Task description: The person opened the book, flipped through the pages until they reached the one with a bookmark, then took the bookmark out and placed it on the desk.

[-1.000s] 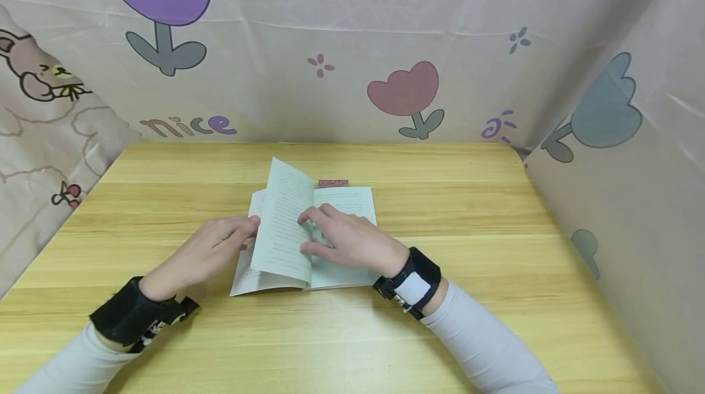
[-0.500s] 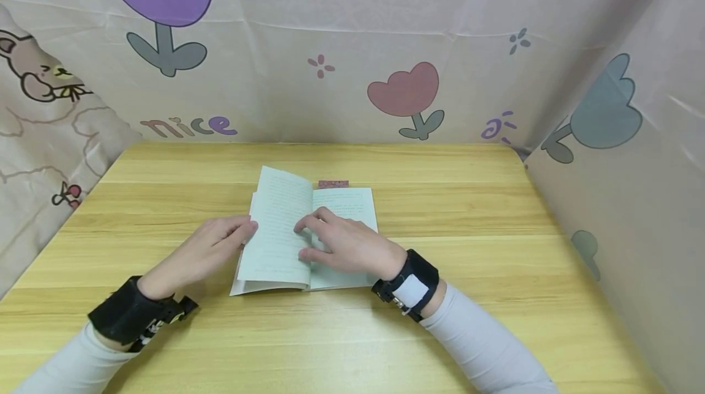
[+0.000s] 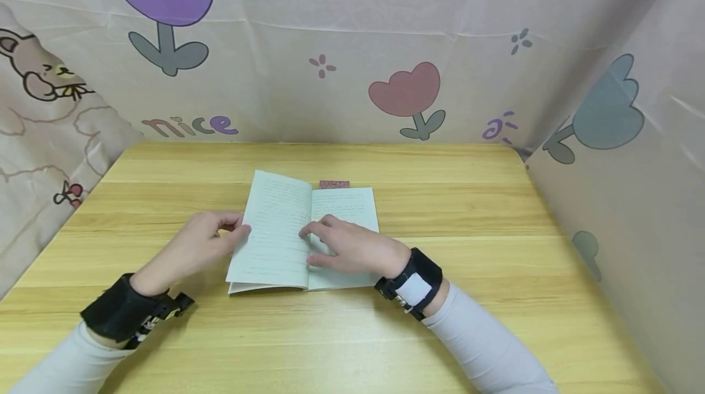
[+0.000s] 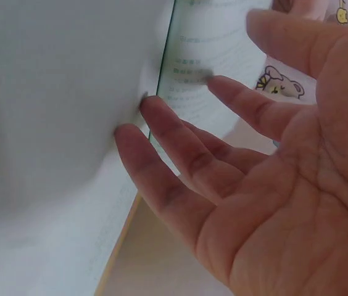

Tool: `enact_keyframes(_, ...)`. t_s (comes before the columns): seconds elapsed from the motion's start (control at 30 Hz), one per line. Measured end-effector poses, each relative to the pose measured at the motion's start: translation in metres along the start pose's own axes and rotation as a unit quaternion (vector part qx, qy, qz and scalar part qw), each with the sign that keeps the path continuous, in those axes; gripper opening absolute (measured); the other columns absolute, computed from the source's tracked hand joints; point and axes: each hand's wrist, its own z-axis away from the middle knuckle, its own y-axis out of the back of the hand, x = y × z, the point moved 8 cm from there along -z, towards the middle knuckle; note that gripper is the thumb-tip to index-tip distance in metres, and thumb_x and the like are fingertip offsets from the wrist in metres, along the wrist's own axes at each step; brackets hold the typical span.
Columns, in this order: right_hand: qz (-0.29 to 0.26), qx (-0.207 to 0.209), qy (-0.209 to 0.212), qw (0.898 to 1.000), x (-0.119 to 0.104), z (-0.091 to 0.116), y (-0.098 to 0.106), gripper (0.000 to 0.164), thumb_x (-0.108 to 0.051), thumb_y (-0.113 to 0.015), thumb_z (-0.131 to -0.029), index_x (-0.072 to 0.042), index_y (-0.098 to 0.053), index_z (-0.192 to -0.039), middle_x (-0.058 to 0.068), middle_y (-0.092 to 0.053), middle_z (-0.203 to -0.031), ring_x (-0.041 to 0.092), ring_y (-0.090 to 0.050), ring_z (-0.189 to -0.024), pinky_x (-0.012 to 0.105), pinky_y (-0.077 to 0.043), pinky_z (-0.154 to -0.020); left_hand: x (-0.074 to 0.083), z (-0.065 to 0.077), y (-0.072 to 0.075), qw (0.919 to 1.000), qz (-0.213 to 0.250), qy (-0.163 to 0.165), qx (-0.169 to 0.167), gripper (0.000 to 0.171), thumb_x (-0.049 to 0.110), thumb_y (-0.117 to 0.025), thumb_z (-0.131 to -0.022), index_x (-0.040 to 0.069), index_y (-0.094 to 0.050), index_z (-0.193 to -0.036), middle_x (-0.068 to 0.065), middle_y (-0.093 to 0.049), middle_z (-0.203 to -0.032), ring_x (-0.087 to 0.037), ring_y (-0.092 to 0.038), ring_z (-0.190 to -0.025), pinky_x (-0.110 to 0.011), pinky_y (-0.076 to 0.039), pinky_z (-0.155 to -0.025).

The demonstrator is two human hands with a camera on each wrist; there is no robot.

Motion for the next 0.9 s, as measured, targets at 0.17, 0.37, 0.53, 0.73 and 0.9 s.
enact_keyframes(0.17,0.012,-0.016,-0.001,1.0,0.0,0.001,-0.003,0.052,-0.046,-0.054,-0.096,-0.02,-0.047,-0.14,0.0,-0.049,-0.13,0.011,-0.051,-0.103,0.027,-0.042,-0.088,-0.004,0.002,-0.002,0.9996,-0.025,0.005,-0.013,0.033,0.016,-0.059,-0.092,0.015,-0.049,-0.061,0.004,-0.046,-0.056,-0.013,-0.041,-0.048,-0.028,-0.035,-0.048)
enact_keyframes(0.37,0.032,-0.016,0.01,0.999,-0.003,0.0,-0.004,0.048,-0.042,-0.055,-0.097,-0.022,-0.05,-0.139,-0.001,-0.053,-0.127,0.007,-0.048,-0.111,0.027,-0.04,-0.093,-0.007,0.004,-0.007,0.9967,-0.071,0.019,-0.036,0.032,0.019,-0.061,-0.09,0.015,-0.049,-0.061,0.005,-0.038,-0.053,-0.011,-0.037,-0.045,-0.026,-0.031,-0.046)
enact_keyframes(0.53,0.043,-0.013,0.012,0.999,-0.006,-0.001,-0.003,0.046,-0.039,-0.056,-0.096,-0.022,-0.052,-0.14,0.0,-0.054,-0.126,0.009,-0.049,-0.111,0.027,-0.04,-0.093,-0.008,0.004,-0.013,0.9925,-0.111,0.02,-0.046,0.031,0.02,-0.064,-0.09,0.015,-0.052,-0.062,0.005,-0.039,-0.053,-0.01,-0.038,-0.045,-0.024,-0.029,-0.045)
enact_keyframes(0.73,0.055,-0.008,0.017,0.998,-0.007,-0.003,-0.004,0.047,-0.039,-0.057,-0.096,-0.022,-0.052,-0.14,0.0,-0.055,-0.122,0.009,-0.049,-0.103,0.025,-0.042,-0.088,-0.011,0.003,-0.018,0.9896,-0.135,0.019,-0.047,0.031,0.021,-0.066,-0.089,0.016,-0.054,-0.061,0.004,-0.039,-0.054,-0.01,-0.039,-0.045,-0.025,-0.029,-0.045)
enact_keyframes(0.9,0.062,0.001,0.019,0.998,-0.006,-0.004,-0.006,0.046,-0.039,-0.057,-0.096,-0.022,-0.054,-0.138,0.0,-0.056,-0.118,0.008,-0.049,-0.096,0.024,-0.042,-0.081,-0.013,0.001,-0.02,0.9883,-0.147,0.017,-0.038,0.029,0.023,-0.067,-0.088,0.017,-0.055,-0.062,0.004,-0.04,-0.054,-0.011,-0.04,-0.046,-0.026,-0.029,-0.045)
